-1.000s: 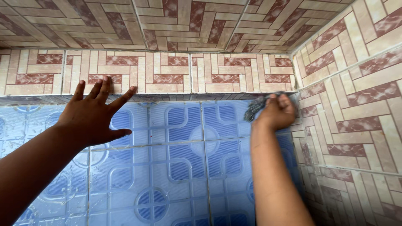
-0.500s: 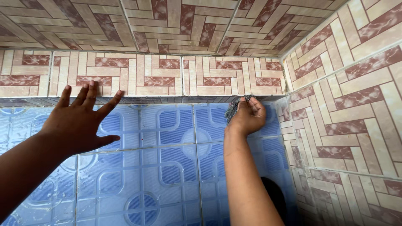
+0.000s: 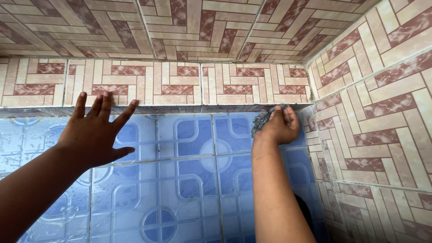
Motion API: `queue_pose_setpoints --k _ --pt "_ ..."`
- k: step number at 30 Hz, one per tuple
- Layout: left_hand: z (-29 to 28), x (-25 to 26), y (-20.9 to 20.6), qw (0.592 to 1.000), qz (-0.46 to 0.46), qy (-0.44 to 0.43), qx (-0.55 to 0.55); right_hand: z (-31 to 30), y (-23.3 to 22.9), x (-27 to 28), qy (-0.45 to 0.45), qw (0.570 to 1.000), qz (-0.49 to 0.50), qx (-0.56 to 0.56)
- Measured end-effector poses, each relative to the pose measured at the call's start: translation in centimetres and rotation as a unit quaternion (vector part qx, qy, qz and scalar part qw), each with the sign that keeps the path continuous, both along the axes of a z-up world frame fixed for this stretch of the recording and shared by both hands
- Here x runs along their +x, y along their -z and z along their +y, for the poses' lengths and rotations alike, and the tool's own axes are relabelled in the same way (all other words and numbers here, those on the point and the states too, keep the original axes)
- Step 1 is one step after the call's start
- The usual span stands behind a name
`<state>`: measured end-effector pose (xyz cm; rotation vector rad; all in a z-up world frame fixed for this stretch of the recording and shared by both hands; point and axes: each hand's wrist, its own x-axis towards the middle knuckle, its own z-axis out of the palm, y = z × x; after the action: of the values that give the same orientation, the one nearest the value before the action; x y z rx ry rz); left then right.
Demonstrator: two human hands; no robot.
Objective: The person cleans the edges of a tiled floor and the base of a tiled wall using a small scrubber and by wiping the area with their hands.
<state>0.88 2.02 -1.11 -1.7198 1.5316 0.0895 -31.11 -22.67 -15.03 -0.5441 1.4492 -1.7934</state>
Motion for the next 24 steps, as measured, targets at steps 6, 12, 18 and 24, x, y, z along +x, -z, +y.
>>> queue_pose_setpoints --k 6,12,18,24 --pt "0.1 -0.2 -0.1 1.000 -0.011 -0.001 0.004 2.0 1.1 1.9 -0.053 0.996 -0.042 -0.054" --pt "0.5 -0.3 -0.1 1.000 -0.010 -0.013 0.004 2.2 0.9 2.2 -0.051 0.998 -0.001 -0.032" --pt "0.6 -0.1 0.1 1.000 -0.015 -0.012 0.002 2.5 0.9 2.3 -0.077 0.992 0.080 -0.058" --pt "0.7 -0.1 -0.1 1.000 0.002 -0.023 0.005 2.9 1.0 3.0 -0.079 0.991 0.090 -0.062"
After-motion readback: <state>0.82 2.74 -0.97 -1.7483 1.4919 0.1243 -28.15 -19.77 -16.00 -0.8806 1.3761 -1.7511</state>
